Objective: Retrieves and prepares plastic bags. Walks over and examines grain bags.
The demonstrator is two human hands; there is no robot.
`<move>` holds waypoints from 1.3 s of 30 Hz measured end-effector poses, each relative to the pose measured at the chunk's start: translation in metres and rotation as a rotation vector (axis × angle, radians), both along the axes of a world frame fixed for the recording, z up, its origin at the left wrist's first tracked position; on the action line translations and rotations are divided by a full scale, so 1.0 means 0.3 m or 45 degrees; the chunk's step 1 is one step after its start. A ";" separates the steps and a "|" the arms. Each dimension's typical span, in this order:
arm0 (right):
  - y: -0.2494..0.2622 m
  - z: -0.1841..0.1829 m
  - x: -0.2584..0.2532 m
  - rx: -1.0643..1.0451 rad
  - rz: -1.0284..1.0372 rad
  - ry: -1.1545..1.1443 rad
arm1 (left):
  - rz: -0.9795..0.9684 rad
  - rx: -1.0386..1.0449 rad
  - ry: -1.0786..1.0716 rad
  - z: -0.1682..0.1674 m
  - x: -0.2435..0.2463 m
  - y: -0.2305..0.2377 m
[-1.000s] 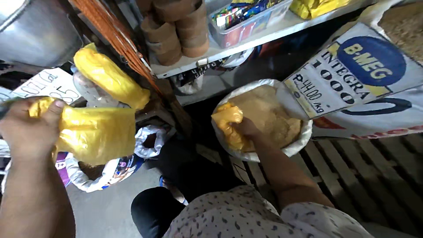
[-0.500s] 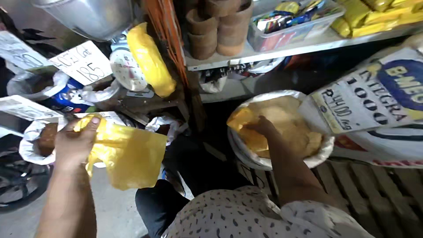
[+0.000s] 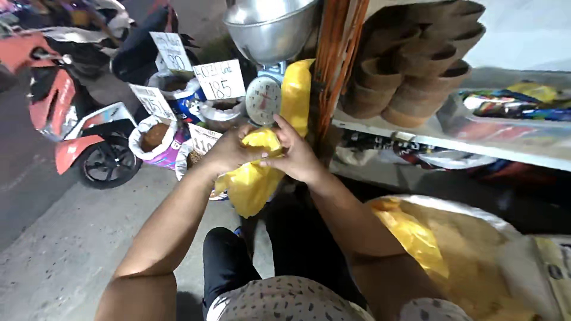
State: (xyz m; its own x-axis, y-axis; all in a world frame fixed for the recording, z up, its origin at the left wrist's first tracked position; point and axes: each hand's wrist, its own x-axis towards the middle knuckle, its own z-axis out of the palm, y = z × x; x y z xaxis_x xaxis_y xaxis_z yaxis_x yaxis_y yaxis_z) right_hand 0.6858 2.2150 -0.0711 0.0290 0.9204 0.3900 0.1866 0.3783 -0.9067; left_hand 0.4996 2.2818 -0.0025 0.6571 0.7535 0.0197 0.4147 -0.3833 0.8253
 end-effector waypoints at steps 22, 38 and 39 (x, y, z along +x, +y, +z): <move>-0.026 0.119 0.001 -0.318 -0.161 0.676 | -0.001 0.030 -0.107 0.074 -0.090 0.016; 0.069 0.039 -0.114 -0.150 -0.204 0.891 | 0.309 0.268 -0.595 -0.065 -0.022 0.034; 0.062 0.039 -0.109 -0.216 -0.241 0.854 | 0.312 0.272 -0.585 -0.073 -0.014 0.037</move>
State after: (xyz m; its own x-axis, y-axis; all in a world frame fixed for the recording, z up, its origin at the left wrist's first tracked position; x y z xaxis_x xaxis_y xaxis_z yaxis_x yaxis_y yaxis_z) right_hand 0.6532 2.2335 -0.0594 0.3776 0.9222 0.0838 -0.3832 0.2380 -0.8925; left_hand 0.4954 2.2930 -0.0243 0.3512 0.8309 0.4316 0.1292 -0.4996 0.8566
